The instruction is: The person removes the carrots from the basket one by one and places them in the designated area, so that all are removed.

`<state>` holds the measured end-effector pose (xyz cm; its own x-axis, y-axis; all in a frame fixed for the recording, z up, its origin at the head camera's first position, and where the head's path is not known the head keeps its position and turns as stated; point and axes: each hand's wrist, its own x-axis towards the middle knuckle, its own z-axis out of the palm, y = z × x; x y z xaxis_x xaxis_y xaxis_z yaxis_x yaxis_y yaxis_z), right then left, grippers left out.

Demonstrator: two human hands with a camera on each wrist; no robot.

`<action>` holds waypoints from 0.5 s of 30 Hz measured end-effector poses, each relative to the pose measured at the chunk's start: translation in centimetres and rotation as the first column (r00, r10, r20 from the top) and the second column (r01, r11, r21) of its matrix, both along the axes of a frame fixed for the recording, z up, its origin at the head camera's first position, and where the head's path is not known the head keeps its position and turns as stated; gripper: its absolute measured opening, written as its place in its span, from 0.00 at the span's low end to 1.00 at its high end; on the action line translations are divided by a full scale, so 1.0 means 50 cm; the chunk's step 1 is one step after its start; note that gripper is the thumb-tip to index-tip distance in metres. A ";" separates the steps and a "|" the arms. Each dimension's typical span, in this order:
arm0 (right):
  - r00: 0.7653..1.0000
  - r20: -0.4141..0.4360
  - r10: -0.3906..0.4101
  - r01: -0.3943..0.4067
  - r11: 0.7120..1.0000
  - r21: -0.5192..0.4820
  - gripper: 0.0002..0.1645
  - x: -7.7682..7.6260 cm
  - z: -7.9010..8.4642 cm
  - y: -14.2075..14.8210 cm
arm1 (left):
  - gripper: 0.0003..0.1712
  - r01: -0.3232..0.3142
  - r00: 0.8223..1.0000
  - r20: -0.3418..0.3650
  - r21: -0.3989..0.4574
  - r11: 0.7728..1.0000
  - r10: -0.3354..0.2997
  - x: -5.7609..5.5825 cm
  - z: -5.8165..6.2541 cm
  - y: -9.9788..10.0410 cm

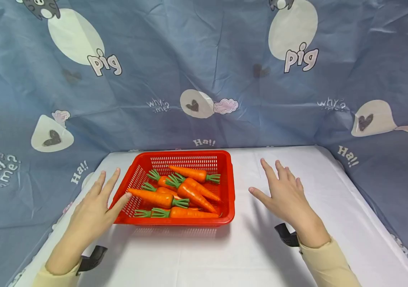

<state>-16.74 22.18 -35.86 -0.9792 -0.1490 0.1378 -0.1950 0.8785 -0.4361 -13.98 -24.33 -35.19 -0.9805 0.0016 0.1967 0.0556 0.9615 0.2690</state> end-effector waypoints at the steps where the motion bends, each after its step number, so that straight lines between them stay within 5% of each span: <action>1: 1.000 -0.008 0.010 -0.010 1.000 0.002 0.56 -0.002 0.001 -0.004 | 0.49 -0.001 1.000 -0.007 -0.002 1.000 0.001 -0.001 0.000 -0.003; 15: 0.986 0.026 0.167 -0.166 0.986 -0.034 0.48 -0.053 0.024 -0.079 | 0.45 0.000 0.996 -0.083 0.113 0.994 0.009 -0.015 -0.009 -0.055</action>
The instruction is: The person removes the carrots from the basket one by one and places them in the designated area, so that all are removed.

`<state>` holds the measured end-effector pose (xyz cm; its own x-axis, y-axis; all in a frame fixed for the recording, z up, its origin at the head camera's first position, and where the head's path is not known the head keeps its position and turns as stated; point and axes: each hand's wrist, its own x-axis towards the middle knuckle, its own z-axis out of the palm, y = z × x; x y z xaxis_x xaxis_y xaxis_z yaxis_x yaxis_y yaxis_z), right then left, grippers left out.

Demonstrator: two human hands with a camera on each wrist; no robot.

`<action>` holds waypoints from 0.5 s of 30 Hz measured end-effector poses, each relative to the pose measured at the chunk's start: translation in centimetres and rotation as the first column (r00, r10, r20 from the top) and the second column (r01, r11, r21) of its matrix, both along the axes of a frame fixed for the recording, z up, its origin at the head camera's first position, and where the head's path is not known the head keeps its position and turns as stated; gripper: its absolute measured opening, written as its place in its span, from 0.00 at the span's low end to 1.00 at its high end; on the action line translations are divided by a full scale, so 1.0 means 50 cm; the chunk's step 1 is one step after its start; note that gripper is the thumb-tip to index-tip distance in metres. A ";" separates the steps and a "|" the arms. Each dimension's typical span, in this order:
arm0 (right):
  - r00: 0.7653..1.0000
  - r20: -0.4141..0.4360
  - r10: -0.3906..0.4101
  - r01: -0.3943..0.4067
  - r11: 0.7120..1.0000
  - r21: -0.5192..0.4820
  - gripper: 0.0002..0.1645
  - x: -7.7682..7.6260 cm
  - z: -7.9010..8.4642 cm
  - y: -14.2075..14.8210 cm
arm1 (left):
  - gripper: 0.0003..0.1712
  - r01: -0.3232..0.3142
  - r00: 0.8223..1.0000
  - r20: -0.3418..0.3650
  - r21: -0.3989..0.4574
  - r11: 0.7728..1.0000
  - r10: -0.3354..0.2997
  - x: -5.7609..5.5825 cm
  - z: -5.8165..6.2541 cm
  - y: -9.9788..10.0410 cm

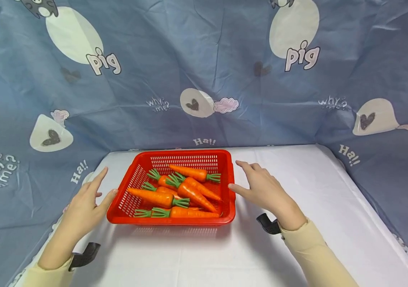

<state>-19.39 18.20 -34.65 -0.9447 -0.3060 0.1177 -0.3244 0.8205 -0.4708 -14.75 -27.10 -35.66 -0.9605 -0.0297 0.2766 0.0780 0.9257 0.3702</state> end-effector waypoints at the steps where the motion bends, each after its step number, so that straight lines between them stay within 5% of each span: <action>1: 1.000 0.003 0.010 -0.010 1.000 -0.004 0.48 -0.005 0.001 -0.006 | 0.45 0.010 1.000 0.000 0.011 1.000 -0.010 -0.002 -0.003 -0.005; 6: 0.998 0.051 0.046 -0.046 0.999 -0.005 0.46 -0.030 0.010 -0.040 | 0.46 0.073 0.996 0.051 0.110 0.991 -0.079 -0.014 -0.018 -0.030; 10: 0.991 0.089 0.099 -0.098 0.995 -0.014 0.46 -0.056 0.016 -0.068 | 0.47 0.079 0.979 0.165 0.232 0.970 -0.119 -0.021 -0.029 -0.047; 13: 0.982 0.110 0.154 -0.153 0.988 -0.026 0.46 -0.079 0.020 -0.090 | 0.47 0.050 0.954 0.259 0.365 0.930 -0.153 -0.022 -0.039 -0.055; 15: 0.975 0.127 0.184 -0.181 0.983 -0.031 0.46 -0.092 0.021 -0.103 | 0.47 0.027 0.934 0.302 0.470 0.882 -0.190 -0.023 -0.049 -0.060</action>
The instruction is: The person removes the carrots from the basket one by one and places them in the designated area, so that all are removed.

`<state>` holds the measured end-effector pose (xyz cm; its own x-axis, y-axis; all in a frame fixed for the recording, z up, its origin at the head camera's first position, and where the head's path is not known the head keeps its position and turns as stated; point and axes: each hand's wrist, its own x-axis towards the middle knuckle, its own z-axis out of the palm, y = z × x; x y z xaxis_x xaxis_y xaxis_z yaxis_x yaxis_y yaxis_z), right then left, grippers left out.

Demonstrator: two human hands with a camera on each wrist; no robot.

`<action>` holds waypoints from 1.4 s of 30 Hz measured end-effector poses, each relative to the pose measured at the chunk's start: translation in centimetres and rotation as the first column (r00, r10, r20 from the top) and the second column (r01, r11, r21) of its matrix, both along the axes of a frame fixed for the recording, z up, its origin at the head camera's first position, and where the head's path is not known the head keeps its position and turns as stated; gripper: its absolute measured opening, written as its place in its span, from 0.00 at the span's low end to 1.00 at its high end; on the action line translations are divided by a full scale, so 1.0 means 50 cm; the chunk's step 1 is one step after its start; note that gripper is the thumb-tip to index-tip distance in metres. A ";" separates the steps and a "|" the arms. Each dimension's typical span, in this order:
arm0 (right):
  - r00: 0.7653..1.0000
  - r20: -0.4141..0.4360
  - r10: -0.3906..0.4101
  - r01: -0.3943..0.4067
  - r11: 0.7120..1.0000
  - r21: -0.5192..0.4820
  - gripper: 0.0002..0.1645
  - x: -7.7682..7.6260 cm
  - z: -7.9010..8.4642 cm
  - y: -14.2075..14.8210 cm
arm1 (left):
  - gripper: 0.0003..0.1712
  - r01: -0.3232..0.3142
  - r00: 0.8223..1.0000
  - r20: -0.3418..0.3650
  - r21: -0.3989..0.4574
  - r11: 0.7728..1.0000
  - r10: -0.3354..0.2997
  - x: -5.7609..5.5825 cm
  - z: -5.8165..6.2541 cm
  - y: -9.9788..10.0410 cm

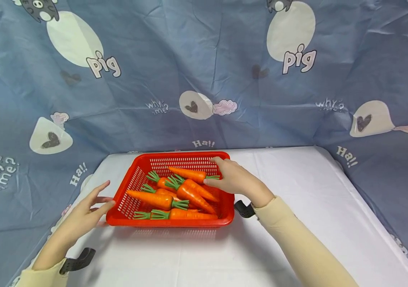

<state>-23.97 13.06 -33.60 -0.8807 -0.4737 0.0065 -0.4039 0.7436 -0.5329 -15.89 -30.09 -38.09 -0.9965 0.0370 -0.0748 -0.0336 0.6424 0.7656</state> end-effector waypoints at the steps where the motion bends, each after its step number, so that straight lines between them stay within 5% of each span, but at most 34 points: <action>1: 1.000 0.007 0.016 -0.016 1.000 0.000 0.46 -0.007 0.000 -0.007 | 0.47 0.004 1.000 0.025 0.053 0.999 -0.005 0.000 -0.005 -0.003; 8: 0.992 0.082 0.092 -0.095 0.995 0.022 0.47 -0.043 0.001 -0.049 | 0.49 0.008 0.993 0.112 0.292 0.956 -0.042 -0.001 -0.039 -0.019; 21: 0.966 0.229 0.124 -0.135 0.990 0.031 0.43 -0.085 -0.006 -0.104 | 0.45 0.043 0.984 0.132 0.455 0.889 -0.116 0.006 -0.074 -0.026; 30: 0.886 0.438 0.150 -0.143 0.988 -0.051 0.42 -0.112 -0.028 -0.126 | 0.42 0.054 0.976 0.147 0.555 0.830 -0.161 0.009 -0.100 -0.028; 36: 0.883 0.449 0.134 -0.125 0.991 -0.051 0.39 -0.119 -0.043 -0.135 | 0.40 0.049 0.975 0.136 0.631 0.774 -0.173 0.013 -0.115 -0.024; 42: 0.852 0.508 0.127 -0.109 0.992 -0.064 0.36 -0.119 -0.056 -0.145 | 0.39 0.076 0.974 0.101 0.702 0.708 -0.205 0.014 -0.134 -0.024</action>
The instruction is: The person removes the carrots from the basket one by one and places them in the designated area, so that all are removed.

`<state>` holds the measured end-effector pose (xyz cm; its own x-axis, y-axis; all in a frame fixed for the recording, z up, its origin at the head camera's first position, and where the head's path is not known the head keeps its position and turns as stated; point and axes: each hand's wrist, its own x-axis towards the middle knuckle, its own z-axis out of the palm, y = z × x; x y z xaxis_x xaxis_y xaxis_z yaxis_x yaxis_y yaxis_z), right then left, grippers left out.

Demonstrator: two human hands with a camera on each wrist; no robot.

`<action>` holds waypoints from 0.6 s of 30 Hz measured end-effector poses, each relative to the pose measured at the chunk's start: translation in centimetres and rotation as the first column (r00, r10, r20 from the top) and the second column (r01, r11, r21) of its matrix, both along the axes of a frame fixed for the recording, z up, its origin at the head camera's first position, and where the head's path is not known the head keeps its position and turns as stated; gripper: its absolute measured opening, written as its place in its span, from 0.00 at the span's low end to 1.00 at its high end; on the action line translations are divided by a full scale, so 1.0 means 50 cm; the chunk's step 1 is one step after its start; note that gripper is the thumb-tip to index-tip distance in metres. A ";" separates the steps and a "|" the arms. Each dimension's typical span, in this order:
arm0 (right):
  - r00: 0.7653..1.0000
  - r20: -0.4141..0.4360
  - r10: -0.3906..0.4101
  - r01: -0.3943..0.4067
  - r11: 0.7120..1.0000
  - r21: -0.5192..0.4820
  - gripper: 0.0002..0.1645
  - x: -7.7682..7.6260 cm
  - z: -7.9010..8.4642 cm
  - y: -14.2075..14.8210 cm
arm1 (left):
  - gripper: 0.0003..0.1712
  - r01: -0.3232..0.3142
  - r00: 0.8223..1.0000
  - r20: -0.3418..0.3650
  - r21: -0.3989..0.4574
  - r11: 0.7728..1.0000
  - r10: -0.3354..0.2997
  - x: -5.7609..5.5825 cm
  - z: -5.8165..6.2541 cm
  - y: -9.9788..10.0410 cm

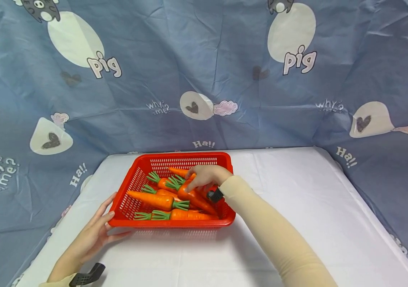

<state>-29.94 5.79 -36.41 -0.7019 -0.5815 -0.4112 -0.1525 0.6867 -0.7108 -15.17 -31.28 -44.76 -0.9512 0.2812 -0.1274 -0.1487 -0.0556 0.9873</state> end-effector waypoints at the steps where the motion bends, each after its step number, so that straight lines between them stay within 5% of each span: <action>1: 1.000 0.010 -0.001 0.001 1.000 -0.002 0.36 0.000 -0.002 -0.001 | 0.39 -0.002 1.000 0.001 0.011 1.000 0.002 -0.001 -0.003 0.001; 8: 1.000 0.014 0.001 0.000 1.000 -0.002 0.32 0.004 -0.011 -0.010 | 0.38 -0.053 0.999 0.016 0.035 0.998 0.052 -0.007 -0.019 0.008; 18: 0.999 -0.047 -0.026 0.027 0.999 0.021 0.30 0.011 -0.029 -0.025 | 0.37 -0.090 0.993 -0.068 0.041 0.995 0.092 -0.006 -0.045 0.008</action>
